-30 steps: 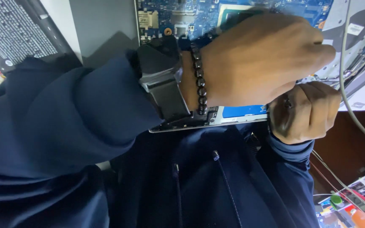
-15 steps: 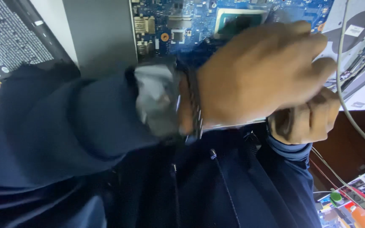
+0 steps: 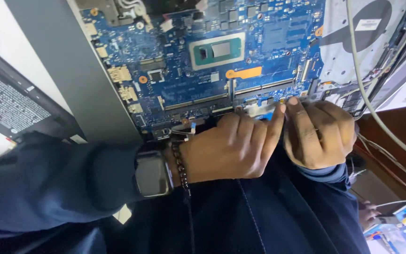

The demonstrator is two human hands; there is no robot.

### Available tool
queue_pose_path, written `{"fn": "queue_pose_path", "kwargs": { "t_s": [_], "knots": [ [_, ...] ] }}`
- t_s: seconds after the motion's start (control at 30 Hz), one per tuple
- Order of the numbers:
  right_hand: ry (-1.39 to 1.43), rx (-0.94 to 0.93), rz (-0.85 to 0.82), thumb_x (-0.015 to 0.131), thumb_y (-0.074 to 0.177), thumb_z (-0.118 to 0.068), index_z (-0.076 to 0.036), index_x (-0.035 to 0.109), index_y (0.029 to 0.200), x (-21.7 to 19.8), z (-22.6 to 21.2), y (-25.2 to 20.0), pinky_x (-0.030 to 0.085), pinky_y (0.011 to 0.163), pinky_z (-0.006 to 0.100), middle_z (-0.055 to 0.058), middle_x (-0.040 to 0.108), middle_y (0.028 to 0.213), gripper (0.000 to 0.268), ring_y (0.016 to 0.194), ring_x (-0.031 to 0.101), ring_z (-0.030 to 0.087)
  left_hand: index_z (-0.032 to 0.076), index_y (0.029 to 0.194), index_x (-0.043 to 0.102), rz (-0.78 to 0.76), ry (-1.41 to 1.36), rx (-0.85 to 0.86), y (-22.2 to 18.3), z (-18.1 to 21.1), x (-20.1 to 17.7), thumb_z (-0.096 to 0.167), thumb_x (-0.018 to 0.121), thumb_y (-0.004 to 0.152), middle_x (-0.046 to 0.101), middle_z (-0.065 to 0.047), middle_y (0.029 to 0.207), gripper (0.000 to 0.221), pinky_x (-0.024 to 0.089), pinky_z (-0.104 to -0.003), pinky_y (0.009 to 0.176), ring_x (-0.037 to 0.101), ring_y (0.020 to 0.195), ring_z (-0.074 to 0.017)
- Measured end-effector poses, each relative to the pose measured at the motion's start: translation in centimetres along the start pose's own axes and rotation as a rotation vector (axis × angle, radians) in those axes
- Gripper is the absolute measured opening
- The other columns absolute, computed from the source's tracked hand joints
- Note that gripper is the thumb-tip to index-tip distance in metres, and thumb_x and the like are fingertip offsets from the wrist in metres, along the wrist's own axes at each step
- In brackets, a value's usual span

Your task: Connecting ribbon cables and components to a laptop motherboard during a repair.

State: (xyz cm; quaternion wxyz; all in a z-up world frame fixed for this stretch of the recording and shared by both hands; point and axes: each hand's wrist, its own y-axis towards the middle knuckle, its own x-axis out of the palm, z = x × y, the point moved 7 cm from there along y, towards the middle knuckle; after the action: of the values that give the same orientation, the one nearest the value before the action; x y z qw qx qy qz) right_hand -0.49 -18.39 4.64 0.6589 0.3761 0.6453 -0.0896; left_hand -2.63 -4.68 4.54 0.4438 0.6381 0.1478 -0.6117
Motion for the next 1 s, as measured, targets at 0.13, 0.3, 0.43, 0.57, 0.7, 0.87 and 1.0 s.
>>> {"fn": "queue_pose_path", "kwargs": {
  "t_s": [0.13, 0.3, 0.43, 0.57, 0.7, 0.87, 1.0],
  "knots": [
    [0.003, 0.013, -0.017, 0.082, 0.1, 0.0, 0.007, 0.081, 0.109, -0.1, 0.6, -1.0, 0.057, 0.071, 0.043, 0.015, 0.065, 0.085, 0.011, 0.077, 0.063, 0.035, -0.003, 0.132, 0.068, -0.009, -0.022, 0.025, 0.3, 0.0, 0.3, 0.009, 0.051, 0.109, 0.042, 0.007, 0.068, 0.031, 0.025, -0.022, 0.056, 0.037, 0.059, -0.0057],
    [0.069, -0.008, -0.068, 0.073, 0.102, -0.001, 0.01, 0.081, 0.112, 0.0, 1.0, -1.4, 0.06, 0.075, 0.044, 0.018, 0.063, 0.088, 0.017, 0.082, 0.06, 0.035, -0.001, 0.133, 0.067, -0.073, -0.026, 0.03, 0.6, -0.3, 0.6, 0.016, 0.051, 0.113, 0.046, 0.007, 0.073, 0.03, 0.032, -0.021, 0.055, 0.042, 0.062, -0.0051],
    [0.088, 0.016, -0.071, 0.075, 0.102, -0.001, 0.011, 0.08, 0.113, 0.2, 1.1, -1.5, 0.06, 0.076, 0.043, 0.018, 0.066, 0.09, 0.016, 0.083, 0.061, 0.036, 0.0, 0.131, 0.07, -0.046, -0.04, 0.022, 0.7, -0.4, 0.6, 0.013, 0.052, 0.111, 0.045, 0.007, 0.072, 0.029, 0.03, -0.021, 0.056, 0.045, 0.063, -0.0047],
    [0.098, 0.01, 0.026, 0.077, 0.098, 0.008, 0.011, 0.08, 0.105, 0.4, 0.9, -1.4, 0.059, 0.069, 0.045, 0.019, 0.063, 0.085, 0.008, 0.077, 0.064, 0.036, -0.001, 0.134, 0.068, -0.049, -0.078, -0.001, 0.3, -0.2, 0.9, 0.013, 0.052, 0.111, 0.05, 0.005, 0.074, 0.031, 0.03, -0.021, 0.056, 0.045, 0.063, -0.0056],
    [0.079, -0.01, 0.047, 0.079, 0.1, 0.004, 0.012, 0.08, 0.104, 0.4, 0.7, -1.2, 0.057, 0.064, 0.045, 0.017, 0.061, 0.082, 0.008, 0.074, 0.063, 0.035, -0.001, 0.133, 0.068, -0.043, -0.075, 0.003, 0.3, -0.2, 1.1, 0.012, 0.051, 0.111, 0.044, 0.008, 0.07, 0.03, 0.028, -0.022, 0.055, 0.04, 0.06, -0.0046],
    [0.093, -0.001, -0.031, 0.073, 0.104, -0.001, 0.01, 0.081, 0.11, 0.4, 0.9, -1.6, 0.059, 0.069, 0.046, 0.016, 0.062, 0.085, 0.016, 0.079, 0.063, 0.036, -0.002, 0.132, 0.067, -0.041, -0.085, 0.004, 0.2, -0.3, 0.9, 0.011, 0.054, 0.111, 0.053, 0.004, 0.074, 0.028, 0.034, -0.021, 0.056, 0.048, 0.063, -0.0063],
    [0.059, 0.025, -0.047, 0.075, 0.104, -0.004, 0.007, 0.083, 0.11, 0.5, 0.8, -1.5, 0.057, 0.07, 0.044, 0.013, 0.06, 0.087, 0.015, 0.081, 0.061, 0.035, -0.002, 0.128, 0.069, -0.017, -0.125, -0.003, 0.0, -0.2, 0.8, 0.011, 0.054, 0.11, 0.051, 0.004, 0.072, 0.027, 0.031, -0.022, 0.056, 0.045, 0.061, -0.0073]
  ]
}}
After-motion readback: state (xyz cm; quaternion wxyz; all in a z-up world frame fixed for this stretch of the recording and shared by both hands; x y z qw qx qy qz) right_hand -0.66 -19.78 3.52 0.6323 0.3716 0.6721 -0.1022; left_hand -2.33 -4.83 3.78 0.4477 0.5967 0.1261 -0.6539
